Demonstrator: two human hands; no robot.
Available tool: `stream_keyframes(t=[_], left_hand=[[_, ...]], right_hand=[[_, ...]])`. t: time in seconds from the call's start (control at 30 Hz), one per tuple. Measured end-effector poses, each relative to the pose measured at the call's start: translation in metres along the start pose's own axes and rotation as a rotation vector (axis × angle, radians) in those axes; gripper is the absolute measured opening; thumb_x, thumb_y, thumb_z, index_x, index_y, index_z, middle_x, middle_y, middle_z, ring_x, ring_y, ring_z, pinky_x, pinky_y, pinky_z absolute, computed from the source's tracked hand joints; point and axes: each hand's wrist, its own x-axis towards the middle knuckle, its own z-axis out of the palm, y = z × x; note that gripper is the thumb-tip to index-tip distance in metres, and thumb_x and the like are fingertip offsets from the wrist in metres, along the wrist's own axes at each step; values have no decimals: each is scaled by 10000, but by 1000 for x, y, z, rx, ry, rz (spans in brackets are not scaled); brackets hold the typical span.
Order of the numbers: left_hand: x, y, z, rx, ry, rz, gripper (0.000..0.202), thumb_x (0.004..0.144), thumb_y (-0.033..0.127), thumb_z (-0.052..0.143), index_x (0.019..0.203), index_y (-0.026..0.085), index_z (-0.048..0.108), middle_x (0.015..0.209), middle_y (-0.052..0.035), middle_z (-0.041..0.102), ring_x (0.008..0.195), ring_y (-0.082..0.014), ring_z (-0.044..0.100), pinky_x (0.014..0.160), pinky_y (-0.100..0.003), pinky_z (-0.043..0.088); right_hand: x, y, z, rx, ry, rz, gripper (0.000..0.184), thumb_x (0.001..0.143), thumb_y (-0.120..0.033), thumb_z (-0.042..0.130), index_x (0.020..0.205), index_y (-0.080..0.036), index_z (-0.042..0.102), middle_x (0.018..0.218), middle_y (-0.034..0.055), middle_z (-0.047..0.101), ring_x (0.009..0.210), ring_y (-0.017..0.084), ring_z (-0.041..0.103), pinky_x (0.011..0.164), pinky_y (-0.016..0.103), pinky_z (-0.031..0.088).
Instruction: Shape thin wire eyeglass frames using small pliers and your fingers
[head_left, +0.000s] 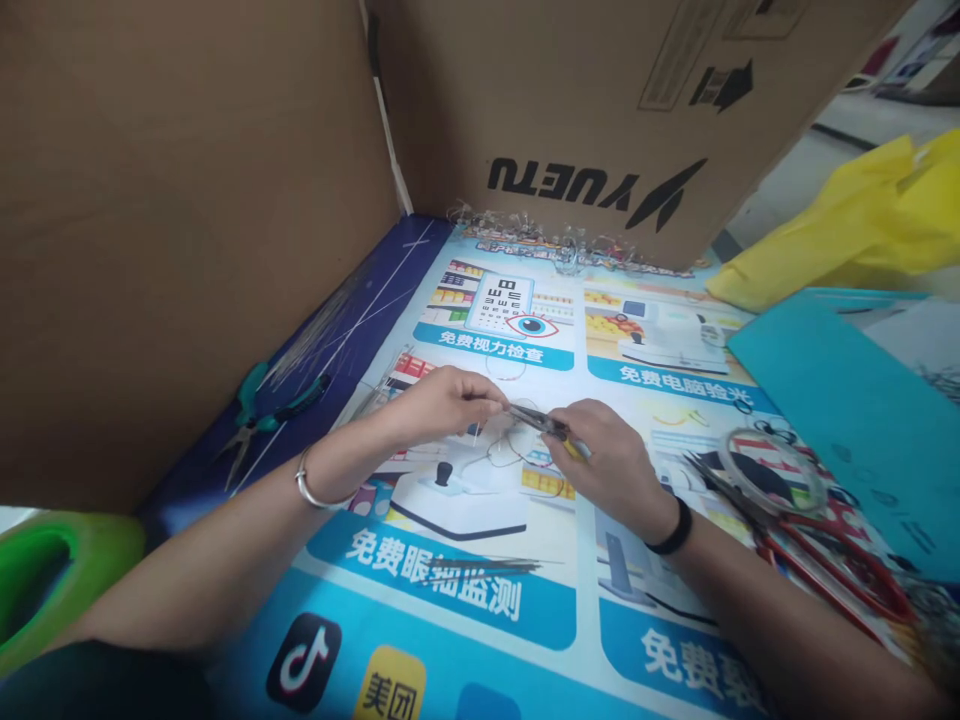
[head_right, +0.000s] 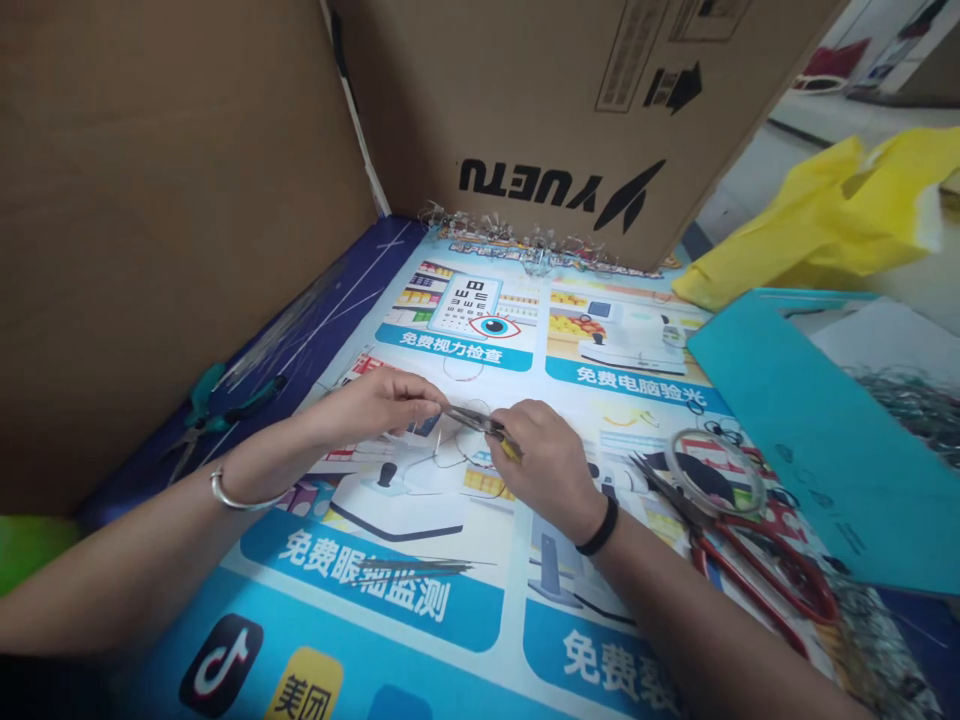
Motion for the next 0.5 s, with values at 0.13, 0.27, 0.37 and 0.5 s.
stream_keyframes(t=[0.13,0.27,0.37,0.5], left_hand=[[2,-5,-1,-192,79,-33,216,789,342,560,768,132,608,515,42,478,444,-52,398,445,-188,298],[3,-7,2,-477,80,45,181,781,322,583,832,149,565,599,44,491,479,-47,437,482,-191,334],[2,-8,5,-571,87,22,159,771,300,595,806,154,543,566,52,479,451,-44,426,464,-188,316],[2,-7,8,-607,138,-3,107,751,237,591,770,153,528,548,55,476,422,-39,414,441,-186,294]], right_hand=[[2,2,-4,-171,-38,-52,150,793,-182,542,923,-169,614,825,70,619,815,202,551,727,338,447],[2,1,-7,-265,-4,-100,180,780,-165,548,943,-159,623,828,71,620,794,202,531,703,342,419],[2,-1,-8,-312,16,-130,176,777,-166,551,938,-168,622,824,68,618,786,202,517,687,342,400],[3,-2,-11,-374,46,-113,159,781,-185,565,932,-174,614,800,63,610,767,201,500,681,337,385]])
